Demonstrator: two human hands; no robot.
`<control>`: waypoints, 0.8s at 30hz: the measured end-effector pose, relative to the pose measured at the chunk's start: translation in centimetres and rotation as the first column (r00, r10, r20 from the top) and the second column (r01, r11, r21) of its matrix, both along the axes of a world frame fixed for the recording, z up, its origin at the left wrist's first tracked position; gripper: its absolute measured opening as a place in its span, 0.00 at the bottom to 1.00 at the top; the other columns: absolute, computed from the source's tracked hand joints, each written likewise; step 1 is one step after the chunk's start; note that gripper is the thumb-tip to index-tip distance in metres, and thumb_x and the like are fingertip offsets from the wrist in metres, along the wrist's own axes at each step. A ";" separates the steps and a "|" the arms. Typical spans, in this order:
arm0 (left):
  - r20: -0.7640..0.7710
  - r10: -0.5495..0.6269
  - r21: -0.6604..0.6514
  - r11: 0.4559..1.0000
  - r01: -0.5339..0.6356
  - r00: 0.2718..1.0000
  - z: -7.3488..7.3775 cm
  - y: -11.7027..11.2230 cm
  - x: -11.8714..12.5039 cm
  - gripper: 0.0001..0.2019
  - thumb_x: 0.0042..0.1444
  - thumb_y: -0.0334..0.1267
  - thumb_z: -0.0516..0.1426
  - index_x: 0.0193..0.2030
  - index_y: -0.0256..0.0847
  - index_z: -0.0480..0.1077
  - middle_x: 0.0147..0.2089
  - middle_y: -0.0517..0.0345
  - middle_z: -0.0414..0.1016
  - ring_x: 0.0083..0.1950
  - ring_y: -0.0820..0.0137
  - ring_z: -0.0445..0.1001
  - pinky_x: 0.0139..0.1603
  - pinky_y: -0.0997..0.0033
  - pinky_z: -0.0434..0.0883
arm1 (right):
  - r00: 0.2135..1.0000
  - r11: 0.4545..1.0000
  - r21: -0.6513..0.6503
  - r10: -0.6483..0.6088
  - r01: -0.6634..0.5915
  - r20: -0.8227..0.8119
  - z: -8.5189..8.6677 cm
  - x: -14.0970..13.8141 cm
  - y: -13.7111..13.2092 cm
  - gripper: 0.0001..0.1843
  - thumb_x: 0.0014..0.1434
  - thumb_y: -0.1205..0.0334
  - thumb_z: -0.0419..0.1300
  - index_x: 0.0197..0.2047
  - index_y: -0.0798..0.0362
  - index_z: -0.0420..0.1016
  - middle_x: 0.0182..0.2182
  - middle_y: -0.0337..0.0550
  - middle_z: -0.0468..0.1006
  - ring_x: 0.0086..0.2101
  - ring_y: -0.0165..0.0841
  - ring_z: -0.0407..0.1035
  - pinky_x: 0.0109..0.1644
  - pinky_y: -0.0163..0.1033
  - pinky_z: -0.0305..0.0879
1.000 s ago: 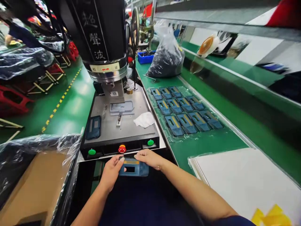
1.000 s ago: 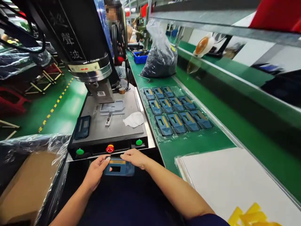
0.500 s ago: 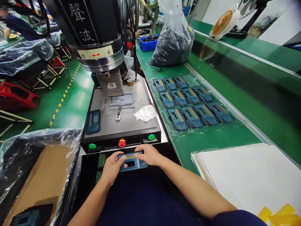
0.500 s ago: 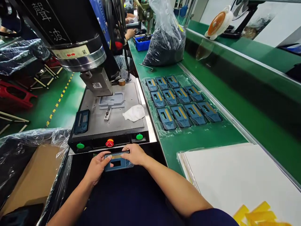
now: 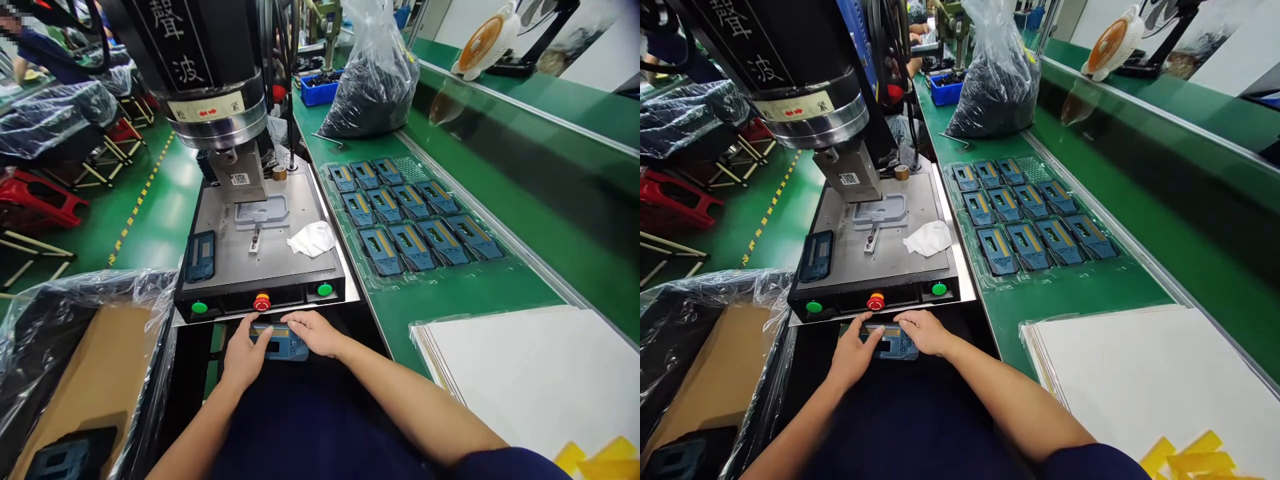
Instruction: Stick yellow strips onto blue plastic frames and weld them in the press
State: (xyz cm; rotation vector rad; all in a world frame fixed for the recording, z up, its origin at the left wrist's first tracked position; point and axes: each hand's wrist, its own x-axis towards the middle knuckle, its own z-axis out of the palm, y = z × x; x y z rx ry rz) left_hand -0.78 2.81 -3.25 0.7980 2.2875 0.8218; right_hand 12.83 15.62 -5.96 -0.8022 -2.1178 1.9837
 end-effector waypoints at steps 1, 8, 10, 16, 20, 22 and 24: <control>0.084 0.029 0.020 0.999 -0.031 0.996 -0.1 -0.1 -0.3 0.28 0.52 0.55 0.52 0.56 0.42 0.63 0.42 0.51 0.75 0.37 0.62 0.76 0.44 0.59 0.69 | 1.000 0.998 -0.062 -0.017 0.017 0.006 -0.2 0.0 0.1 0.17 0.61 0.57 0.52 0.47 0.56 0.75 0.38 0.44 0.78 0.36 0.32 0.71 0.43 0.39 0.66; 0.561 0.184 0.160 0.933 -0.323 0.807 0.2 -0.8 -1.1 0.28 0.49 0.55 0.57 0.54 0.41 0.66 0.29 0.62 0.72 0.26 0.73 0.73 0.28 0.74 0.69 | 0.999 0.952 -0.304 -0.048 0.043 -0.009 -0.8 -0.4 0.2 0.19 0.58 0.53 0.56 0.45 0.57 0.75 0.29 0.41 0.76 0.28 0.28 0.66 0.36 0.36 0.64; 0.599 0.187 0.168 0.921 -0.351 0.778 0.4 -0.9 -1.1 0.29 0.48 0.55 0.58 0.54 0.40 0.67 0.30 0.61 0.74 0.26 0.73 0.74 0.27 0.75 0.70 | 1.000 0.970 -0.243 -0.024 0.026 0.010 -0.6 -0.4 0.4 0.19 0.60 0.53 0.53 0.46 0.58 0.75 0.30 0.42 0.76 0.29 0.29 0.67 0.37 0.37 0.64; 0.692 0.286 0.140 0.847 -0.513 0.663 -0.2 -1.4 -1.7 0.26 0.43 0.50 0.63 0.49 0.42 0.71 0.33 0.62 0.76 0.26 0.77 0.73 0.27 0.80 0.71 | 0.978 0.836 0.521 0.207 -0.172 -0.010 3.7 1.2 0.9 0.29 0.52 0.52 0.61 0.56 0.54 0.67 0.50 0.49 0.70 0.48 0.38 0.65 0.54 0.41 0.60; 0.757 0.331 0.053 0.828 -0.558 0.564 -1.0 -1.2 -2.5 0.23 0.41 0.45 0.64 0.47 0.46 0.73 0.40 0.63 0.78 0.28 0.77 0.73 0.30 0.81 0.74 | 0.929 0.522 0.784 0.321 -0.335 0.184 8.0 2.5 0.9 0.37 0.49 0.46 0.63 0.59 0.52 0.61 0.52 0.50 0.67 0.48 0.42 0.65 0.51 0.43 0.62; 0.766 0.309 0.024 0.863 -0.505 0.563 -1.0 -0.8 -2.5 0.23 0.41 0.46 0.64 0.47 0.47 0.73 0.41 0.62 0.78 0.30 0.73 0.75 0.30 0.78 0.75 | 0.907 0.403 0.824 0.310 -0.398 0.287 9.5 3.2 0.9 0.35 0.48 0.46 0.63 0.56 0.52 0.64 0.50 0.50 0.70 0.44 0.41 0.67 0.47 0.42 0.64; 0.762 0.296 -0.001 0.890 -0.455 0.576 -0.7 -0.3 -2.2 0.24 0.42 0.48 0.63 0.48 0.47 0.73 0.40 0.60 0.79 0.32 0.67 0.77 0.30 0.72 0.77 | 0.895 0.324 0.845 0.284 -0.426 0.343 10.3 3.9 0.9 0.33 0.48 0.47 0.64 0.53 0.54 0.66 0.47 0.50 0.71 0.41 0.40 0.68 0.44 0.40 0.65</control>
